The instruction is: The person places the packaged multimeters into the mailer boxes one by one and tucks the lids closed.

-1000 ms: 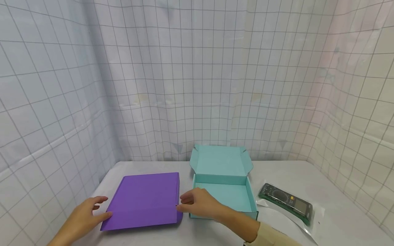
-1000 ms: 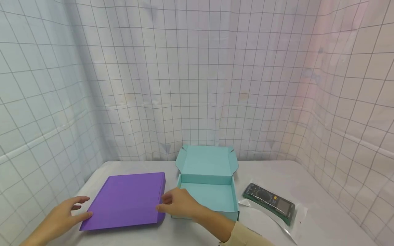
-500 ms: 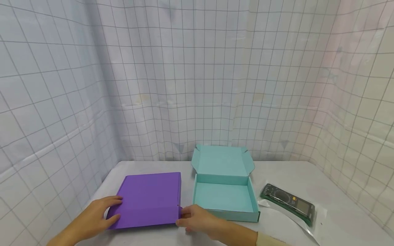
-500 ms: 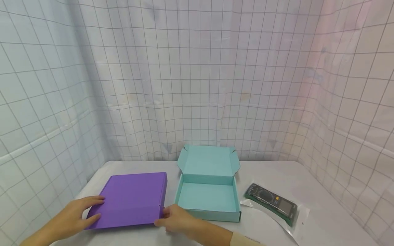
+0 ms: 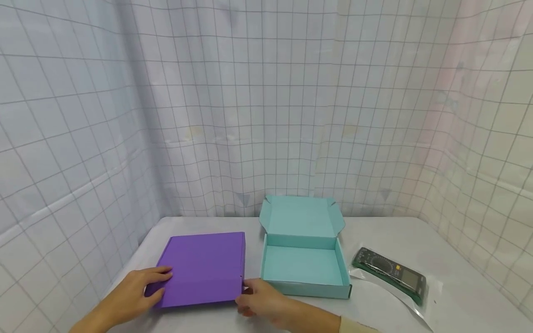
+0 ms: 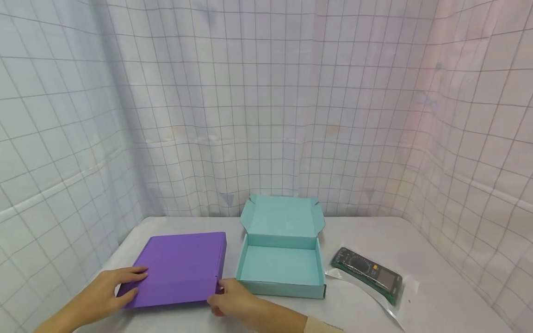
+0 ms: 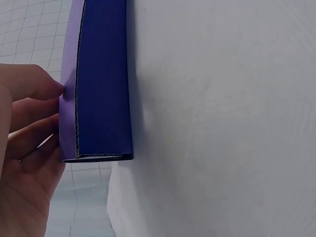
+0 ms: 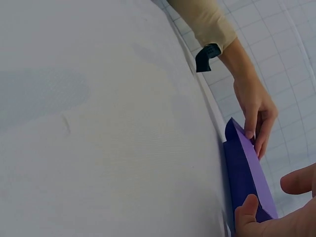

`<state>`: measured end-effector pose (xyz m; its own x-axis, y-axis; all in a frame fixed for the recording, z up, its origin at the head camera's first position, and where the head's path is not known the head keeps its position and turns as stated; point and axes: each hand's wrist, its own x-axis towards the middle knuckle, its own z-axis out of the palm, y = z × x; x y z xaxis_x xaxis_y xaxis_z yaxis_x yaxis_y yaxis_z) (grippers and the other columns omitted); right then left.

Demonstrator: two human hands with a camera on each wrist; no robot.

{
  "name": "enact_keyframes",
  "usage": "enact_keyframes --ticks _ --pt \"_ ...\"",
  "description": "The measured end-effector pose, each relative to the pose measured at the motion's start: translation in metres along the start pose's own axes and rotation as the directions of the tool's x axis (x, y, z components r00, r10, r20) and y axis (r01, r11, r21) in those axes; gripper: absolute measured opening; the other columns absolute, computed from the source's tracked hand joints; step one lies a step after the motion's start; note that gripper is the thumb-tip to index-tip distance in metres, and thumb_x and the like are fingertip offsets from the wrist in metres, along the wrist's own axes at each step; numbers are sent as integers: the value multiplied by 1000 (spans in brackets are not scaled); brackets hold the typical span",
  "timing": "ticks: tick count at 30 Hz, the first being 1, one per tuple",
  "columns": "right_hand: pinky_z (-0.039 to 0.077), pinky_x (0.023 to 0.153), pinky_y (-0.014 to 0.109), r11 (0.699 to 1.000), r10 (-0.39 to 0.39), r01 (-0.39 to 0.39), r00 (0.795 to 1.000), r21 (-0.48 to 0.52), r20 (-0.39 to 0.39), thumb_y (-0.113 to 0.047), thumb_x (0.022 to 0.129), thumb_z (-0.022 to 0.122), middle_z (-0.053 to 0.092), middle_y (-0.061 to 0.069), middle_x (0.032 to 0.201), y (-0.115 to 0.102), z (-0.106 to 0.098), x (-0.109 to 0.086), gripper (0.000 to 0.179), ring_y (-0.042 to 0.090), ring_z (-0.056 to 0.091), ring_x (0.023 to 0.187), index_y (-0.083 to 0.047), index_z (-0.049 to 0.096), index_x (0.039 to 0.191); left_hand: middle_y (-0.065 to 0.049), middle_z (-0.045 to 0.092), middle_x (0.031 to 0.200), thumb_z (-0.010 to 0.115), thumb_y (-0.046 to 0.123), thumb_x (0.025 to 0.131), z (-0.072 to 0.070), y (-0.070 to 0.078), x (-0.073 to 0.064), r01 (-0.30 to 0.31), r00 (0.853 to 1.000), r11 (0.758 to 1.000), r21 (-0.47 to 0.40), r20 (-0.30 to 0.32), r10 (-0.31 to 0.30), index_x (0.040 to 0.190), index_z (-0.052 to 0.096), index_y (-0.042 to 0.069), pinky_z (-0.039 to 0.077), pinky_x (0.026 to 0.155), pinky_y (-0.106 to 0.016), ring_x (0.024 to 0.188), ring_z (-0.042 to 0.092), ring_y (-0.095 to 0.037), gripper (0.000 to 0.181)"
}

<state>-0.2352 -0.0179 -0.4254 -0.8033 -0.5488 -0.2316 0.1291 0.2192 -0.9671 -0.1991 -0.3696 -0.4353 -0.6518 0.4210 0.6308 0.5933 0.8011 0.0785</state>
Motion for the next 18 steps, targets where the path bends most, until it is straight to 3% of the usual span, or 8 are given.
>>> enact_keyframes --ticks 4,10,18 --pt "58 86 37 1000 15 -15 1000 6 -6 1 101 63 67 8 109 -2 -2 -1 37 22 64 96 17 55 133 -10 75 116 90 7 71 -2 -1 -1 27 999 1000 2 38 -27 107 81 2 27 99 -1 106 70 -28 38" --pt "58 84 38 1000 -14 14 1000 -26 7 3 98 65 69 9 101 -8 -4 -4 25 22 64 92 11 66 122 -14 74 118 88 6 73 -6 1 3 48 997 999 -18 66 -46 107 80 0 26 99 -2 107 70 -34 35" --pt "59 86 43 994 -25 22 999 -108 -35 1 98 64 70 11 98 -13 -8 -8 31 27 68 91 16 62 125 -19 72 121 85 8 78 -11 3 9 80 987 996 -26 139 -76 108 80 -1 28 99 -4 110 68 -39 31"
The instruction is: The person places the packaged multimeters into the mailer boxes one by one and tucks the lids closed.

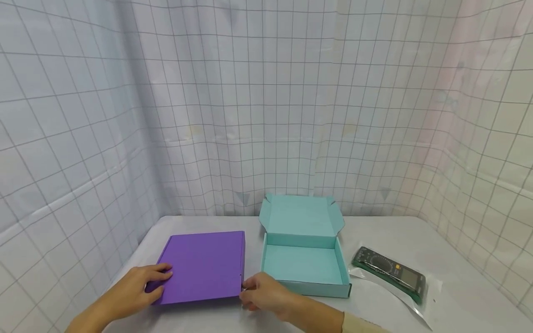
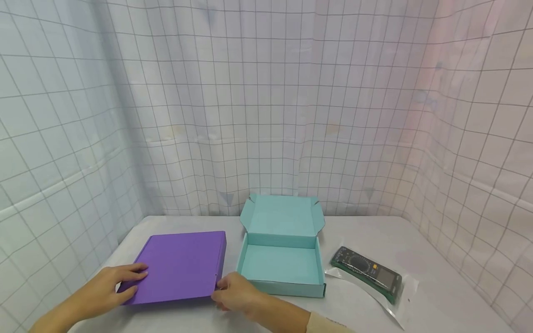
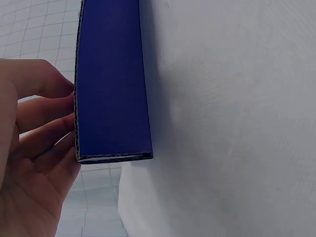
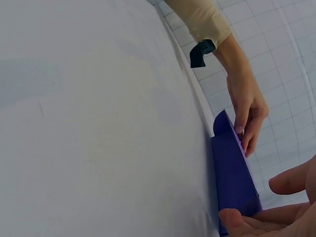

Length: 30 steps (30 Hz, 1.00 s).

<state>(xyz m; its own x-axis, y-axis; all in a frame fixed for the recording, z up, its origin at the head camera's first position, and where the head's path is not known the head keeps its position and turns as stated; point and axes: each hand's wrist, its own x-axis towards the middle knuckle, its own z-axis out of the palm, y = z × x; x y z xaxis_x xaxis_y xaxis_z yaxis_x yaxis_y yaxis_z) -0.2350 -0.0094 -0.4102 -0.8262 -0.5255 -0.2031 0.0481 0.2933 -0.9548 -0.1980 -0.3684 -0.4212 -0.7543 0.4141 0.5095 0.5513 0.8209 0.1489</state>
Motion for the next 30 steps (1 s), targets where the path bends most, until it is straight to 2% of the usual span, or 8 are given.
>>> enact_keyframes --ticks 12,15,17,19,22,25,27,30 --pt "58 77 39 988 -58 57 998 -140 -6 -5 97 69 70 4 89 5 -1 5 22 18 63 80 9 70 113 -20 70 124 84 7 80 -1 1 2 4 1000 1000 -24 24 -3 110 78 -3 23 100 -3 112 66 -42 32" --pt "56 68 30 944 -147 148 989 -295 27 -8 96 71 70 0 82 5 -3 7 21 12 60 73 9 73 109 -17 71 124 86 8 79 0 0 1 4 1000 1000 -23 4 -4 110 79 -2 21 101 -2 112 66 -41 33" --pt "50 60 23 853 -262 257 964 -454 54 -11 95 71 66 -5 73 5 -5 8 15 6 55 66 4 75 96 -14 72 123 87 8 78 1 0 -1 -2 1000 1000 -26 -18 1 110 79 -1 21 101 -2 112 67 -37 35" --pt "45 56 19 693 -412 367 908 -621 78 -14 93 73 64 -7 70 5 -8 11 13 2 52 63 -2 75 88 -11 72 121 89 8 77 3 -1 -2 -11 999 999 -30 -42 10 111 79 0 23 101 -1 112 67 -32 36" --pt "49 63 18 415 -589 432 798 -801 125 -20 92 77 69 -7 80 2 -12 17 12 2 59 72 -9 76 95 -8 72 119 90 7 75 4 -1 -4 -24 997 999 -38 -71 21 111 78 2 25 100 -2 113 67 -24 39" --pt "54 79 21 225 -649 451 731 -864 213 -27 91 81 74 -3 102 -4 -17 25 30 6 66 94 -8 75 114 -8 71 120 92 9 73 4 -3 -7 -16 996 999 -50 -86 12 112 78 6 26 100 -2 114 65 -20 42" --pt "54 90 24 166 -612 451 744 -877 267 -34 91 82 72 0 117 -10 -19 31 44 10 66 108 -7 72 125 -8 70 122 93 13 74 3 -5 -9 7 997 998 -63 -80 -12 114 77 9 25 100 -1 117 63 -17 43" --pt "47 105 28 136 -512 451 794 -882 327 -46 90 81 63 4 140 -15 -21 42 65 15 58 129 -7 64 139 -9 69 126 93 19 76 0 -8 -12 48 997 995 -89 -54 -53 116 77 13 29 99 -3 122 59 -11 44"
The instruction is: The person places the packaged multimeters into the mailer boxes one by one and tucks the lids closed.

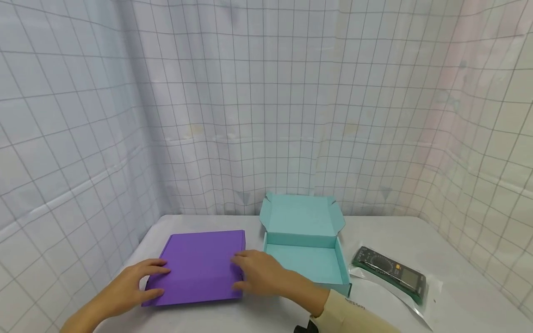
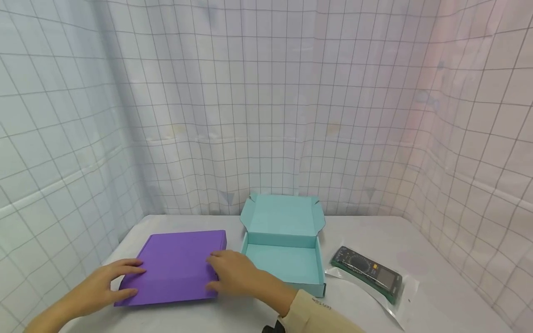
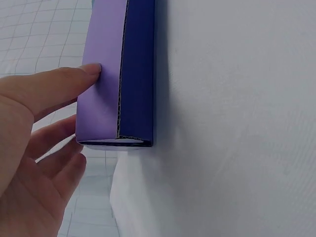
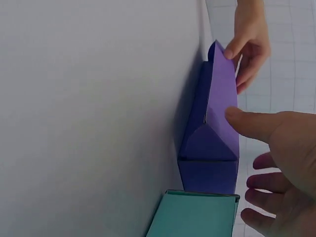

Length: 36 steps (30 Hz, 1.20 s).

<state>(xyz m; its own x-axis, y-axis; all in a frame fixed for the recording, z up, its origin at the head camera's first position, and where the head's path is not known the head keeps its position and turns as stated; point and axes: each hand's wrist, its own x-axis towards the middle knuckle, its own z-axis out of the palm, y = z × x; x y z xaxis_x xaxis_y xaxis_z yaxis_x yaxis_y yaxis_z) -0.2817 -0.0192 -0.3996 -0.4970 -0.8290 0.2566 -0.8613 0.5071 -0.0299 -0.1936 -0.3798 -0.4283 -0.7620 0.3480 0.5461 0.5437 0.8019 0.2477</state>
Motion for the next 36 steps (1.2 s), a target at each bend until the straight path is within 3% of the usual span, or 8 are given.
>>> enact_keyframes --ticks 4,7,14,20,28,31,36 --pt "41 112 30 1000 -1 1 990 -1 139 -54 86 81 49 6 155 5 2 7 83 18 47 141 -8 54 150 -16 64 133 90 22 81 -5 -2 -1 43 997 997 -70 61 -39 121 76 9 52 87 -17 121 57 -3 44" --pt "40 113 31 1000 -4 -1 983 27 184 -53 87 81 45 7 158 7 4 9 85 19 44 142 -9 51 153 -14 62 138 89 20 83 -7 -4 -2 49 995 994 -100 90 -40 124 75 7 57 80 -23 113 60 -1 45" --pt "44 108 28 999 -30 26 988 25 155 -50 83 86 54 6 151 10 6 14 83 18 54 133 -8 57 148 8 57 143 89 16 81 -5 -7 -4 29 999 991 -128 49 -23 125 75 10 43 88 -6 107 64 -3 46" --pt "45 108 32 999 -22 26 985 -20 172 -51 80 88 55 5 150 10 8 18 84 18 54 133 -11 59 147 10 54 145 88 14 81 -3 -9 -10 43 998 987 -155 57 -35 129 73 12 38 91 -4 109 63 -2 50" --pt "44 109 33 1000 -2 4 987 -13 163 -50 79 90 54 5 150 11 9 17 79 17 52 136 -16 63 145 17 48 146 88 5 78 3 -13 -11 19 998 975 -220 55 -7 130 69 5 57 76 -21 103 62 -1 55" --pt "44 109 31 1000 -2 4 989 -12 147 -48 79 90 56 5 148 11 10 16 77 15 52 135 -16 64 144 13 49 145 88 2 77 6 -14 -9 19 999 973 -230 50 -8 130 68 3 59 72 -25 99 63 -2 56" --pt "44 108 31 1000 13 -12 992 -3 127 -45 79 91 57 3 147 12 11 17 74 15 53 134 -17 65 142 -4 56 136 91 4 73 8 -13 -6 6 1000 988 -151 15 -4 126 69 5 58 73 -24 100 62 -1 57"
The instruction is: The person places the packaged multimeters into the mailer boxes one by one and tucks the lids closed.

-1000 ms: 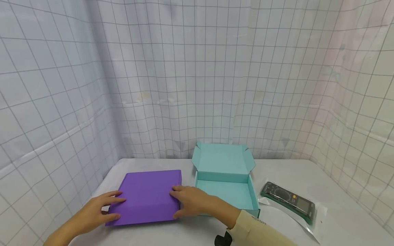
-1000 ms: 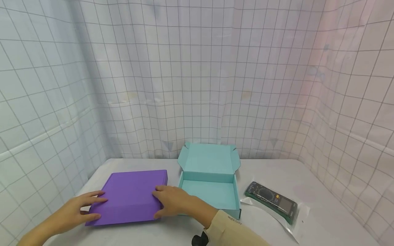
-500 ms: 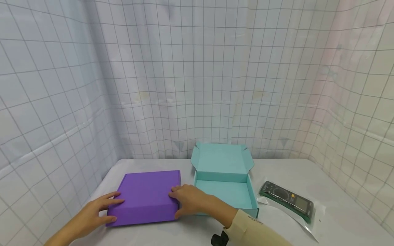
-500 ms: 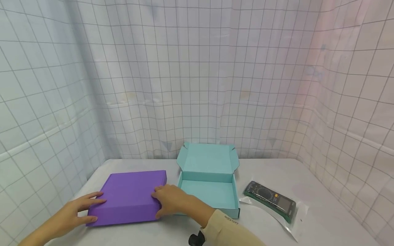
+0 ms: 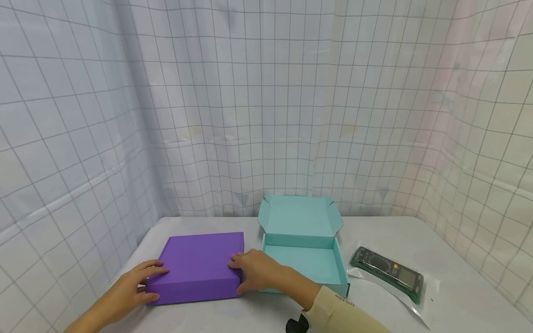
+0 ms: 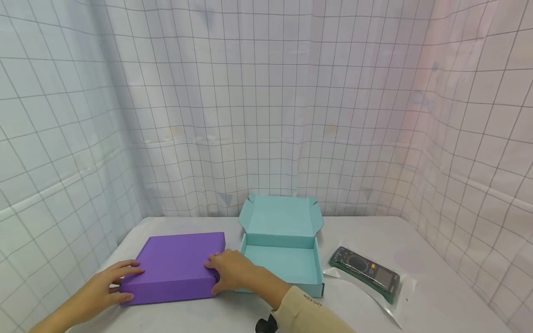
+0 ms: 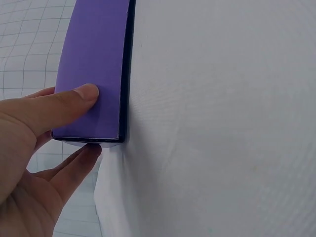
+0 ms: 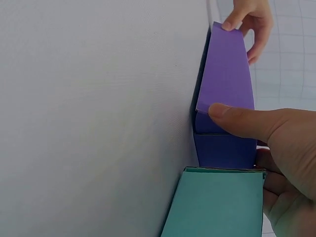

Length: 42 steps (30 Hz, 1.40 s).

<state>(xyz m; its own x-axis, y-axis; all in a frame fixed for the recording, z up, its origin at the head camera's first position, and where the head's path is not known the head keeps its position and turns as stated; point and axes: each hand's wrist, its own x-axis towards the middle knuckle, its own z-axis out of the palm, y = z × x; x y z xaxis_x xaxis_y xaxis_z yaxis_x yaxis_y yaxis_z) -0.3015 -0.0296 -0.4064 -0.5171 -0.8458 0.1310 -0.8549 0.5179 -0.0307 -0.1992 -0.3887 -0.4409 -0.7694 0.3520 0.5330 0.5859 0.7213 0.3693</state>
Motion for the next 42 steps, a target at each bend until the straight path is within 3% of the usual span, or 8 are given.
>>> enact_keyframes --ticks 4,9,15,22,26,36,39,42 --pt "46 107 31 1000 6 -6 1000 4 -17 -42 78 92 58 3 146 0 1 1 73 17 55 132 -17 66 141 -11 55 131 91 1 71 0 -1 3 -17 1000 1000 -8 6 17 124 69 2 57 70 -24 98 61 -1 57" --pt "48 104 32 1000 -6 6 999 -13 -36 -41 78 92 60 2 144 0 2 2 71 19 58 129 -18 67 140 -11 51 128 90 -3 69 1 -4 6 -34 999 998 -52 17 35 120 68 -1 58 67 -25 94 60 -2 56" --pt "53 94 30 997 -35 29 996 -71 -84 -42 77 93 66 -4 135 1 4 3 67 15 65 113 -20 70 136 -14 56 120 95 2 61 4 -7 10 -87 995 994 71 -35 89 111 72 6 52 66 -23 90 57 -3 55" --pt "51 73 22 982 -97 81 991 -172 -87 -44 78 92 68 -12 100 2 4 6 57 7 63 83 -21 75 128 -12 59 115 97 1 55 8 -10 13 -111 988 987 117 -91 122 104 74 10 48 65 -19 90 58 -5 55" --pt "50 69 23 972 -110 94 992 -213 -66 -46 80 90 63 -12 90 1 4 8 56 8 61 79 -23 75 129 -10 59 114 97 1 53 9 -9 12 -110 987 986 128 -102 123 101 75 10 48 64 -20 92 58 -5 54" --pt "53 73 23 982 -81 61 990 -177 -112 -44 79 91 70 -9 101 4 7 7 61 12 67 87 -20 74 132 -11 59 116 96 1 54 7 -10 15 -135 984 985 111 -104 146 104 75 9 48 65 -17 95 58 -4 55" --pt "54 74 24 986 -86 69 990 -150 -113 -42 79 91 71 -8 106 4 9 7 60 12 67 88 -19 74 132 -12 58 116 96 0 56 6 -9 14 -118 989 989 94 -80 126 105 74 8 49 64 -19 92 57 -3 54" --pt "55 85 24 995 -70 62 993 -80 -100 -40 79 92 72 -5 122 6 8 5 62 13 69 102 -18 72 133 -10 58 116 97 4 59 3 -3 16 -65 997 990 128 -34 70 106 73 11 50 65 -22 91 56 -5 54"
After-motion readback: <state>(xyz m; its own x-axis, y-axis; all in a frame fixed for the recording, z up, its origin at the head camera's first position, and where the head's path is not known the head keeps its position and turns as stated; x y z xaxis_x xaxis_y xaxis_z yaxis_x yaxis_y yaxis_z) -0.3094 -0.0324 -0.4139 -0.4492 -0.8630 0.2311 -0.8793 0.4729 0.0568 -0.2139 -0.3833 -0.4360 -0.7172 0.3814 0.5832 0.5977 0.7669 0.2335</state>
